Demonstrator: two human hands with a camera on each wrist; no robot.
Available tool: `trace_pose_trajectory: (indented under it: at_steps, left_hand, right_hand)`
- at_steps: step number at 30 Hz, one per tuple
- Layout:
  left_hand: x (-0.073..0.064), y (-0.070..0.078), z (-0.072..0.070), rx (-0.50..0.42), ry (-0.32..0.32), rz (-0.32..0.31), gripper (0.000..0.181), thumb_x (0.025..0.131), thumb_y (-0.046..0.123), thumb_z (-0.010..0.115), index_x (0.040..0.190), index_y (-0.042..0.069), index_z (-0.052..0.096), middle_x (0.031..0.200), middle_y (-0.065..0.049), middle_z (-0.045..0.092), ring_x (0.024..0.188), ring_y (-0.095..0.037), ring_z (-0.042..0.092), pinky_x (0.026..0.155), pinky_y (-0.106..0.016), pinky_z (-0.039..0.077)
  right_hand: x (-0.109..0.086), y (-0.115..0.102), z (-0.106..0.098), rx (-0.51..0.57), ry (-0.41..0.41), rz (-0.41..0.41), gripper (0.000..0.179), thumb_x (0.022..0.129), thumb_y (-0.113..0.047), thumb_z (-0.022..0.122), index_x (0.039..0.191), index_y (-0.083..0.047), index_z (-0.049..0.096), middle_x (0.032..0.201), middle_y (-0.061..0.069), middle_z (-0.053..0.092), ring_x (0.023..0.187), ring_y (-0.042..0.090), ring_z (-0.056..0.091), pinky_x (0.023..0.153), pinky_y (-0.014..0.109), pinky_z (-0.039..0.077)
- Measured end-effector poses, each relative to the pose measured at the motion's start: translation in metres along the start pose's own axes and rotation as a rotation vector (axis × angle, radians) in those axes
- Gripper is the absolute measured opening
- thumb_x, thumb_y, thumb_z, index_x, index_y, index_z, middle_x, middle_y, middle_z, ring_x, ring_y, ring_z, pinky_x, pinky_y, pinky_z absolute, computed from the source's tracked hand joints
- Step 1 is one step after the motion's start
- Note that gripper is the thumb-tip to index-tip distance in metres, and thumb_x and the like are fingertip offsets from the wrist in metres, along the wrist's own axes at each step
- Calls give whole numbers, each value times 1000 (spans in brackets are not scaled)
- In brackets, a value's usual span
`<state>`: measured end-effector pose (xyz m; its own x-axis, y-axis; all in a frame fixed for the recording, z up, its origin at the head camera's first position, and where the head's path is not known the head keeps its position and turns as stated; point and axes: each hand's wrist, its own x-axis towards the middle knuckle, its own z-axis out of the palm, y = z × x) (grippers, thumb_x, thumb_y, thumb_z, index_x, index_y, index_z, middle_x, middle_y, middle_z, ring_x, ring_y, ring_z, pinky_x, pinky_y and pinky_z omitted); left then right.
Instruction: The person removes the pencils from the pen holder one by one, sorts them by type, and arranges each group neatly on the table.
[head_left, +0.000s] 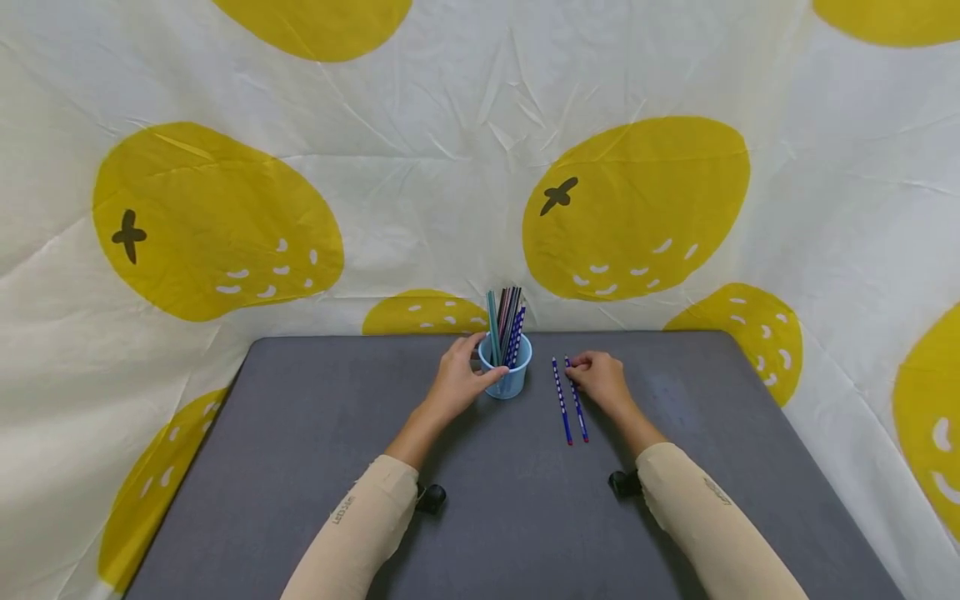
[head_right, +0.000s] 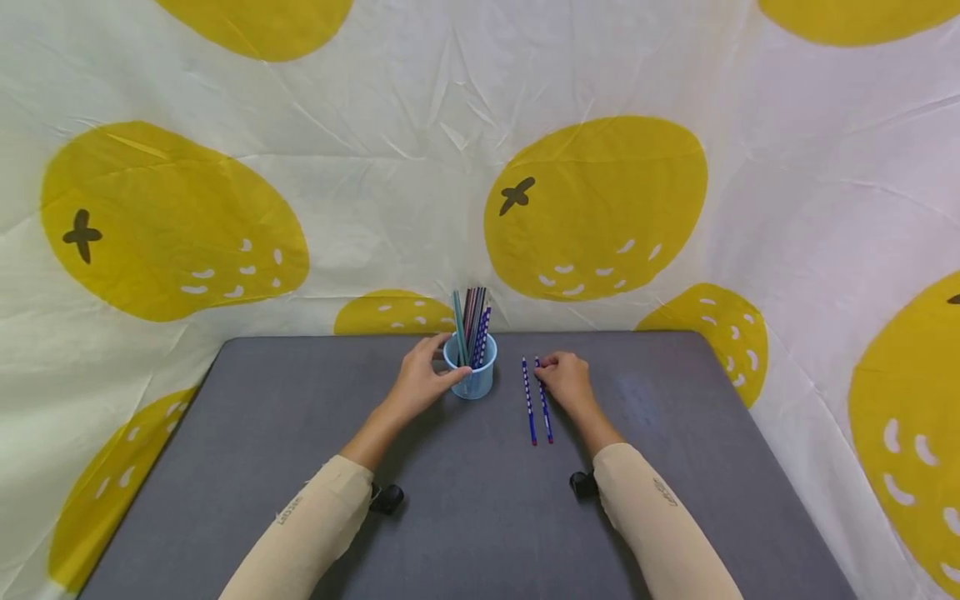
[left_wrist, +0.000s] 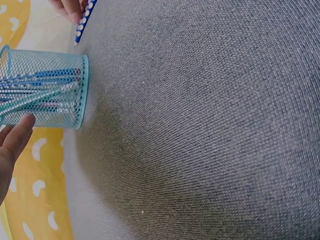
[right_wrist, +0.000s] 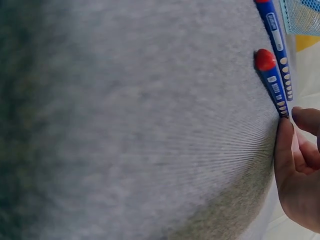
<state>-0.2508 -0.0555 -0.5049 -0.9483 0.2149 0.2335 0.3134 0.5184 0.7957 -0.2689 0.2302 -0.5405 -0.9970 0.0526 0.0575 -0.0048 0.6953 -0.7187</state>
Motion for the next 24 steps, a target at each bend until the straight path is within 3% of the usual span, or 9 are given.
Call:
trace_pose_trajectory:
  at_steps: [8, 14, 24]
  left_hand:
    - [-1, 0, 3, -17, -19, -18, 76, 89, 35, 83, 149, 3, 50, 126, -18, 59, 111, -31, 68, 85, -35, 64]
    - [1, -1, 2, -13, -18, -23, 75, 89, 35, 83, 149, 4, 50, 126, -17, 59, 110, -31, 68, 85, -35, 64]
    - [4, 0, 3, 9, -10, -6, 76, 88, 35, 84, 148, 2, 50, 126, -18, 60, 110, -32, 68, 83, -35, 64]
  right_hand:
    - [-3, 0, -2, 18, 59, -1, 18, 91, -16, 78, 100, 0, 76, 84, 12, 76, 57, 5, 63, 54, 20, 52]
    - [1, -9, -3, 35, 89, -68, 19, 91, -22, 79, 101, -6, 77, 86, 8, 76, 62, 6, 61, 59, 20, 49]
    - [11, -39, -1, 228, 68, -96, 23, 93, -21, 78, 109, -4, 75, 96, 14, 76, 66, 7, 65, 60, 18, 55]
